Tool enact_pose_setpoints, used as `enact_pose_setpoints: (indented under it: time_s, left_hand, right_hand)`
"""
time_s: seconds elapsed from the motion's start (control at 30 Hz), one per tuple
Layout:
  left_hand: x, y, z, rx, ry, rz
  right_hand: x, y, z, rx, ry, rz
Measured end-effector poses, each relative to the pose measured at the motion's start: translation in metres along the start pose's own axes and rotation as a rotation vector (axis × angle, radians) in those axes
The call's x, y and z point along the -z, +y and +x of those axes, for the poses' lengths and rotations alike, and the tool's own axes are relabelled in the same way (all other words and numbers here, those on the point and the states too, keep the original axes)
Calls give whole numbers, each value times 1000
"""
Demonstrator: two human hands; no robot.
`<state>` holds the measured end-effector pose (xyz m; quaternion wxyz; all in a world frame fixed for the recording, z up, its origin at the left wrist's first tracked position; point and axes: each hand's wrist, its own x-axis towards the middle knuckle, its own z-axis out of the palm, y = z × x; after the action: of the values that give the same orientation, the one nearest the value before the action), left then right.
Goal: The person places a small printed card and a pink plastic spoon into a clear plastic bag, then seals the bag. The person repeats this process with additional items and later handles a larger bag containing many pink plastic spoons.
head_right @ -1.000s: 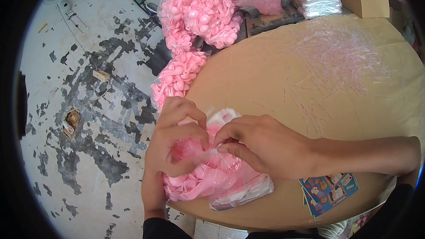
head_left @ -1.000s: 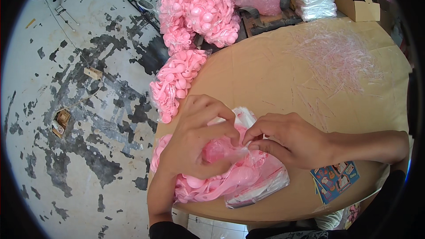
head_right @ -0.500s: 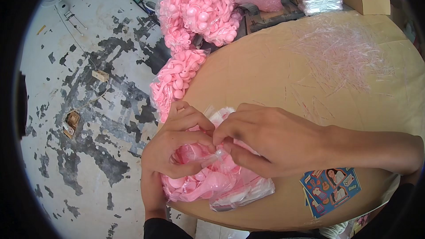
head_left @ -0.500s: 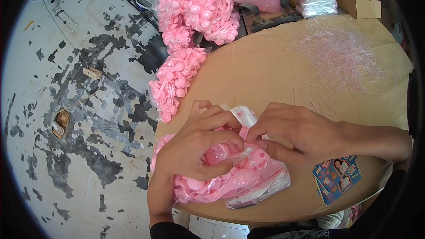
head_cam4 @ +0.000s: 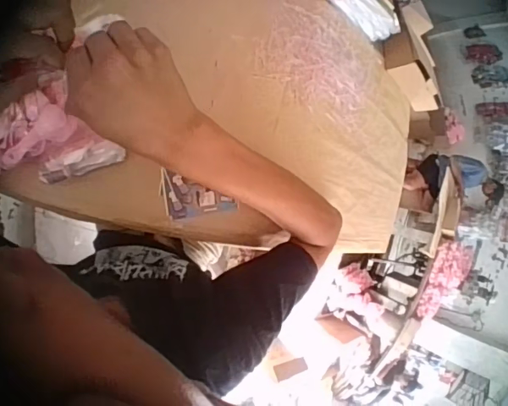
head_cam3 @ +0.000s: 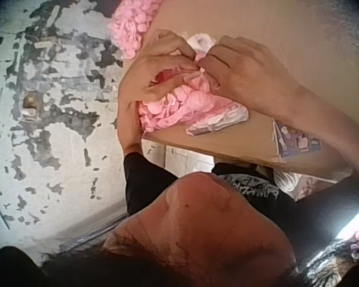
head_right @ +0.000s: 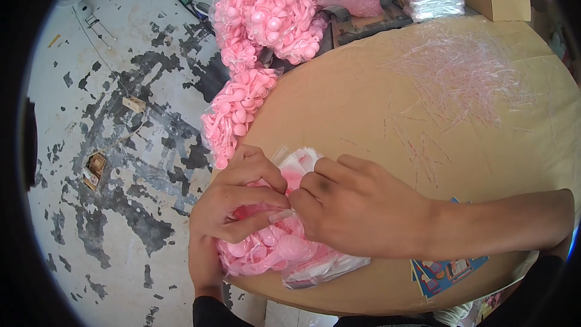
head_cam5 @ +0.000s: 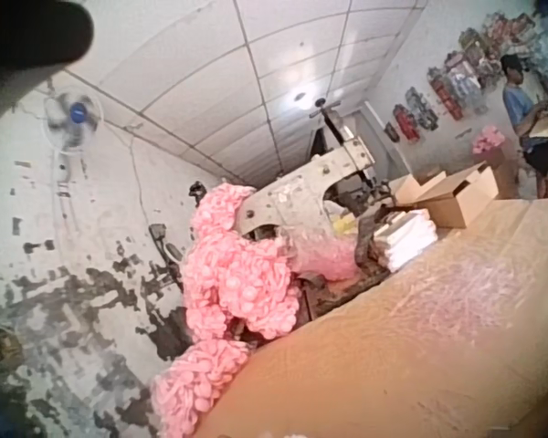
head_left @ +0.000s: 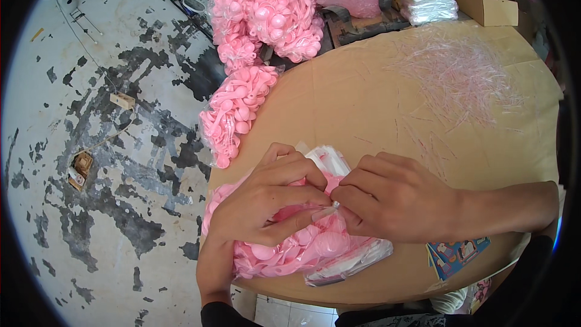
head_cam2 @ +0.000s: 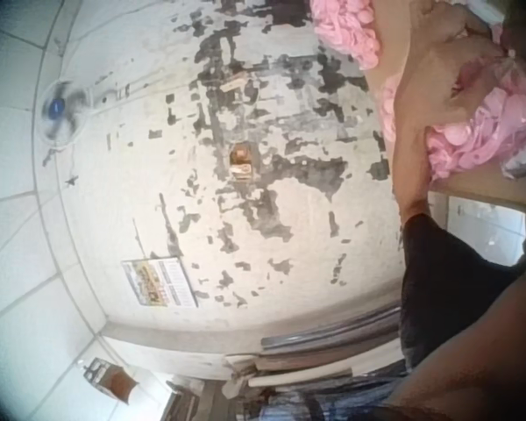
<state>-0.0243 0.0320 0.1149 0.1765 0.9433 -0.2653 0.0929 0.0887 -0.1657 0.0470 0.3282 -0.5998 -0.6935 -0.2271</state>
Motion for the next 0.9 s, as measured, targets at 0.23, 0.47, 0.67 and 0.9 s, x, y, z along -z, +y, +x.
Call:
enact_pose_setpoints:
  time_s: [0.23,0.47,0.67,0.9]
  left_hand:
    - [-3,0,1,-67,27,17]
    - [-3,0,-1,-78,16,9]
    - [-3,1,0,-53,28,-21]
    - [-1,3,0,-44,-8,-8]
  right_hand:
    - [1,11,4,-85,-80,353]
    - [4,18,6,-183,-162,542]
    - [1,23,2,-159,-113,572]
    - [10,18,2,79,-91,276]
